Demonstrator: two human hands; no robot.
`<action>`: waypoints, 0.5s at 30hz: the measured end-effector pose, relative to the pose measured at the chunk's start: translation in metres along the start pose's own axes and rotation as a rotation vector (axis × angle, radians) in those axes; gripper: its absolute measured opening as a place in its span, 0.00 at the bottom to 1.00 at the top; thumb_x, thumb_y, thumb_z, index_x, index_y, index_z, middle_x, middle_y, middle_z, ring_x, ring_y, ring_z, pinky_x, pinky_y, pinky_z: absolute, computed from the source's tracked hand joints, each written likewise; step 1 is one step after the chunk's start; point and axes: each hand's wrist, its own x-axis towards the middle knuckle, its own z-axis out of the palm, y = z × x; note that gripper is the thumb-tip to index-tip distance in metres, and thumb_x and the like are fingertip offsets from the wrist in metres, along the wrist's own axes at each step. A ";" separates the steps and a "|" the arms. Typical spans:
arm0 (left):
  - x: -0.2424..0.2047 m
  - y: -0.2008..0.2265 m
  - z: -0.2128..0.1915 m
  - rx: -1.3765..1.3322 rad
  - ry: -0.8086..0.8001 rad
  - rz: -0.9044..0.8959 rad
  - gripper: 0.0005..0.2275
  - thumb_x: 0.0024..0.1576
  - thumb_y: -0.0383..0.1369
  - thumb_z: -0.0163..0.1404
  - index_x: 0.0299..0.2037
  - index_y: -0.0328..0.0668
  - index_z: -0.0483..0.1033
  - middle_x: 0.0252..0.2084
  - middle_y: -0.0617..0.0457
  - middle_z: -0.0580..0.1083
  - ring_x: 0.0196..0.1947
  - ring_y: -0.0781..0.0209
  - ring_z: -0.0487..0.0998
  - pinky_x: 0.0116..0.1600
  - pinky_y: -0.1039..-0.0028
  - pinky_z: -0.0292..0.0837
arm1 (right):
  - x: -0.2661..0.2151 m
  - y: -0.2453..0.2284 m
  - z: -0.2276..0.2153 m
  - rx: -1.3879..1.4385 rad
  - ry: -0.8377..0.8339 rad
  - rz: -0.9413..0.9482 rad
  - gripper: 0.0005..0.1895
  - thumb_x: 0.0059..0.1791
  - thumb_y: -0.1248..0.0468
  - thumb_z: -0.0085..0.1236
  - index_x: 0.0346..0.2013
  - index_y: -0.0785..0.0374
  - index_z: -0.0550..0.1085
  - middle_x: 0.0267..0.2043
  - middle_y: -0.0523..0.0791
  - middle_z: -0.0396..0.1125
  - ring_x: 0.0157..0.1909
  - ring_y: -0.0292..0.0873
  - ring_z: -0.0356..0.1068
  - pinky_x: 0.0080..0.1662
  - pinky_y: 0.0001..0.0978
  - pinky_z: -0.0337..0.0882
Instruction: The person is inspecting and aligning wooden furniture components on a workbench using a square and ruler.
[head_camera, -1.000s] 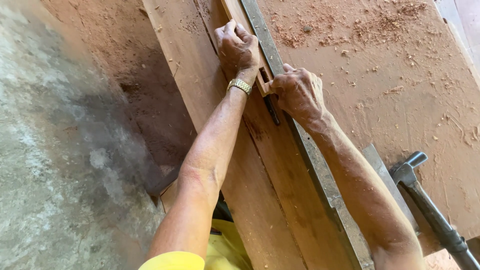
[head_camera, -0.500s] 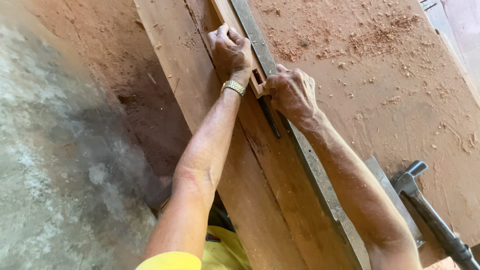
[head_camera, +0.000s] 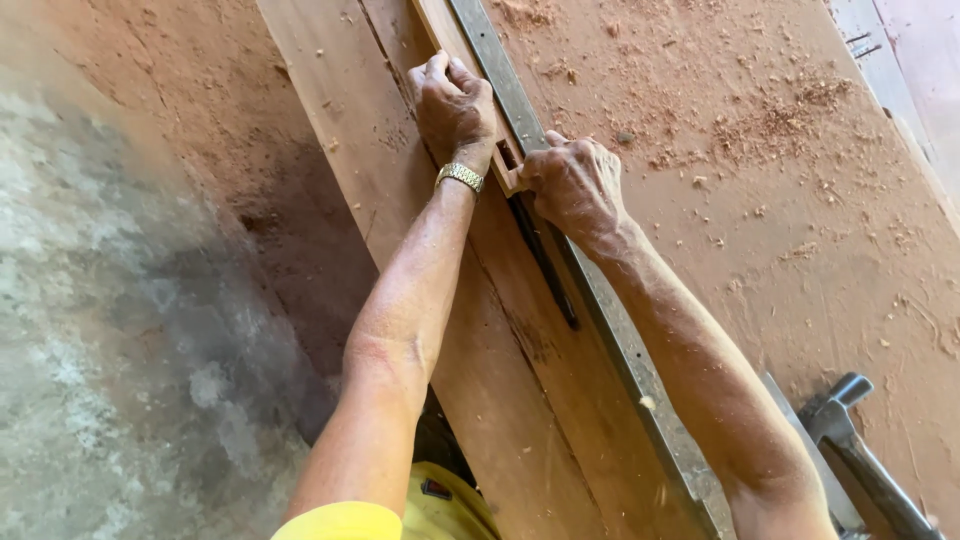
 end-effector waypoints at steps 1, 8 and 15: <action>0.006 -0.001 0.003 0.001 -0.001 0.008 0.08 0.58 0.36 0.47 0.40 0.45 0.78 0.43 0.52 0.75 0.34 0.53 0.80 0.39 0.65 0.78 | 0.007 0.002 0.004 -0.023 -0.004 0.001 0.10 0.36 0.69 0.66 0.26 0.48 0.82 0.38 0.50 0.77 0.30 0.51 0.76 0.28 0.44 0.72; 0.068 0.005 0.018 0.022 -0.008 0.068 0.07 0.58 0.34 0.46 0.33 0.44 0.76 0.40 0.48 0.76 0.29 0.47 0.78 0.39 0.60 0.75 | 0.049 -0.008 -0.052 0.243 0.183 0.057 0.07 0.50 0.69 0.67 0.42 0.57 0.83 0.44 0.44 0.78 0.31 0.36 0.78 0.30 0.21 0.77; 0.152 -0.006 0.057 -0.001 -0.033 0.059 0.07 0.59 0.34 0.45 0.34 0.43 0.75 0.38 0.49 0.73 0.33 0.49 0.76 0.40 0.60 0.75 | -0.170 -0.058 -0.161 -0.208 0.381 0.462 0.06 0.57 0.69 0.64 0.43 0.71 0.77 0.56 0.58 0.77 0.33 0.43 0.75 0.29 0.27 0.68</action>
